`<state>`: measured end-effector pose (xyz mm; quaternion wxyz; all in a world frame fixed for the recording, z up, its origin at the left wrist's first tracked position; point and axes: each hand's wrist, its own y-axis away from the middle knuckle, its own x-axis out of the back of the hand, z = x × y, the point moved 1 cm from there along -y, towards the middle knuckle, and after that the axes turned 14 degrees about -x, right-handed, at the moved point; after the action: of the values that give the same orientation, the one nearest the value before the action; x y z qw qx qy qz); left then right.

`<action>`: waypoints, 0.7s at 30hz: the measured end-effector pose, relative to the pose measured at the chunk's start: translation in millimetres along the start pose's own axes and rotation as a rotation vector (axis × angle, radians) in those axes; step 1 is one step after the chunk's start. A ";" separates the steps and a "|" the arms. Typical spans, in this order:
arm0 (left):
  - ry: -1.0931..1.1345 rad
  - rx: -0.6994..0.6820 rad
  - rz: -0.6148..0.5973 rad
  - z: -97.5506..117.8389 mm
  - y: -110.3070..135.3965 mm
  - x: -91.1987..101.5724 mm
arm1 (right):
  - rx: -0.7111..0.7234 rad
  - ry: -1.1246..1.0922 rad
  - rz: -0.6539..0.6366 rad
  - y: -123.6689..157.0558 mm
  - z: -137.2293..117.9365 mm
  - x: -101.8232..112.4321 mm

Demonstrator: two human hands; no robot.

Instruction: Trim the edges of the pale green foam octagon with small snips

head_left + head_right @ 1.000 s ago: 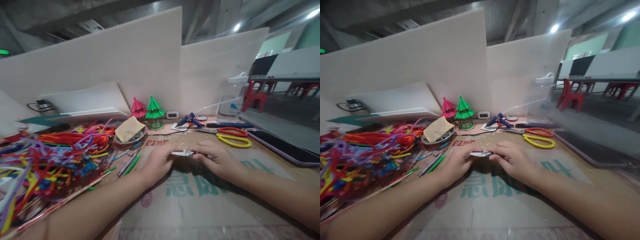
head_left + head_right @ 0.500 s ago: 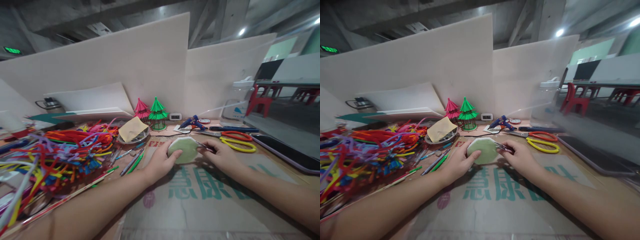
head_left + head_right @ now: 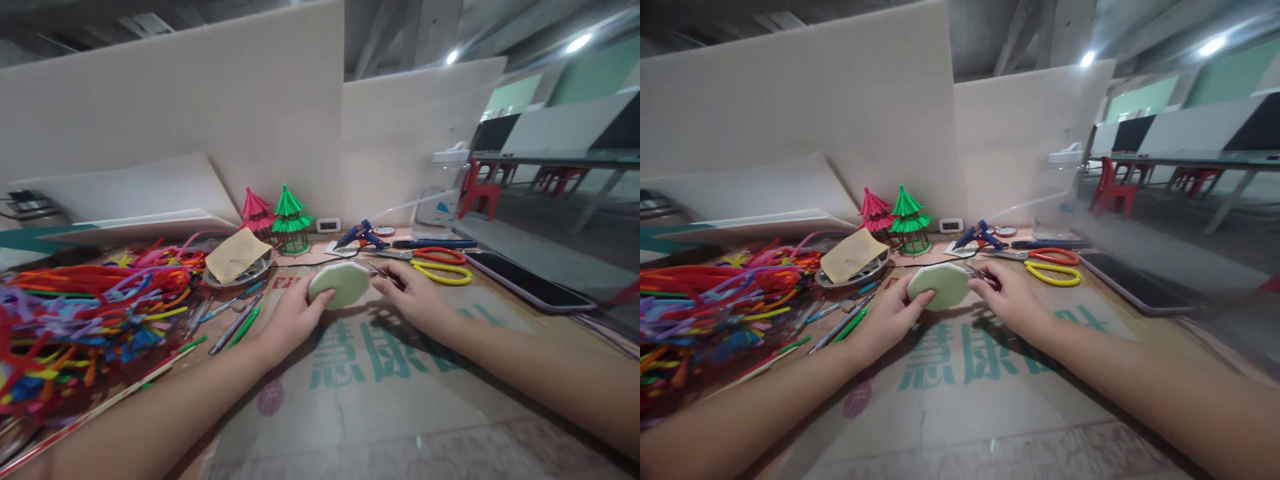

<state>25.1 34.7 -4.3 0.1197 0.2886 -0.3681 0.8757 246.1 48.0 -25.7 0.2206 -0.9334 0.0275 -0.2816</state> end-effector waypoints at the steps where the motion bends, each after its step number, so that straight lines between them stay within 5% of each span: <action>1: 0.008 -0.001 0.012 -1.7 0.4 -0.2 | 0.036 0.013 0.024 0.3 -0.2 1.4; 21: -0.206 -0.059 -0.120 -7.4 4.6 1.4 | 0.405 0.289 0.105 3.8 -11.7 11.9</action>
<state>19.0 36.8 -10.2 0.1417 0.3949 -0.3861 0.8215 250.1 37.9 -12.5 0.4110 -0.8176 0.0501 -0.4000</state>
